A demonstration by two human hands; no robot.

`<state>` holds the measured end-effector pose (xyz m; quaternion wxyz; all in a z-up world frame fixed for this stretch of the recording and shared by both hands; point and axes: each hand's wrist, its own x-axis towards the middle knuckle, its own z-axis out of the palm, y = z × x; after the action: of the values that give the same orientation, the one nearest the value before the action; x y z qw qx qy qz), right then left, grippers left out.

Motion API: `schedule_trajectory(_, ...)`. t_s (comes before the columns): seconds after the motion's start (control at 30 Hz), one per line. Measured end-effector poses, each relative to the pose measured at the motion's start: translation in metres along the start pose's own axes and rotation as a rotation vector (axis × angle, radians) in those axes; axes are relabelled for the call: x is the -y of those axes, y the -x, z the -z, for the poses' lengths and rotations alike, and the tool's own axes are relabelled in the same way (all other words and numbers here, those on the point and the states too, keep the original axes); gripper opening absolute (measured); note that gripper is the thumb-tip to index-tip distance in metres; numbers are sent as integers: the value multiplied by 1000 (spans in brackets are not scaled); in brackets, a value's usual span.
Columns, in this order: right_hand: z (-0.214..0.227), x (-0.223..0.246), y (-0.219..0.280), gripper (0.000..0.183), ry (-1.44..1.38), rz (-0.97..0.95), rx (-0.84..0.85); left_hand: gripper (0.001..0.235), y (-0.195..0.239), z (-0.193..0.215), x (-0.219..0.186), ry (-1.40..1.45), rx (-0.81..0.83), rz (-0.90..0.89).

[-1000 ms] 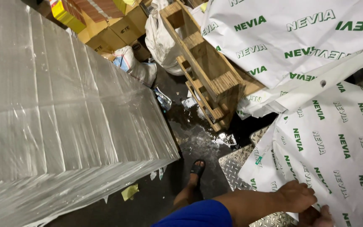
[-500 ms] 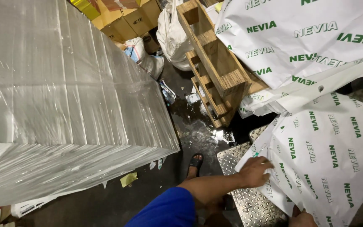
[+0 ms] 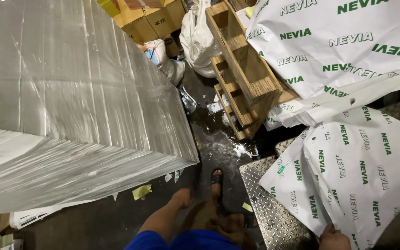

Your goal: Wrapping a large stack of printed materials with protective paper and organizing smaller printed product boxes.

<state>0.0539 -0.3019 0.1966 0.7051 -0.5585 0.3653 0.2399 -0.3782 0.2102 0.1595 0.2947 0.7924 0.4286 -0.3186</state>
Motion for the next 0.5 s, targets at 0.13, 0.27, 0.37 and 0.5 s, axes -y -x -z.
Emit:
schedule_trajectory(0.13,-53,5,11,36,-12,-102,-57,53,4,-10,36,-9,71,39)
schedule_trajectory(0.27,-49,-29,0,38,34,-208,-132,45,40,18,9,88,126,-4)
schedule_trajectory(0.37,-40,-63,-25,39,45,-237,-147,39,28,28,4,170,66,-124)
schedule_trajectory(0.5,-40,-108,9,41,294,-41,-61,31,27,70,-7,258,64,-234)
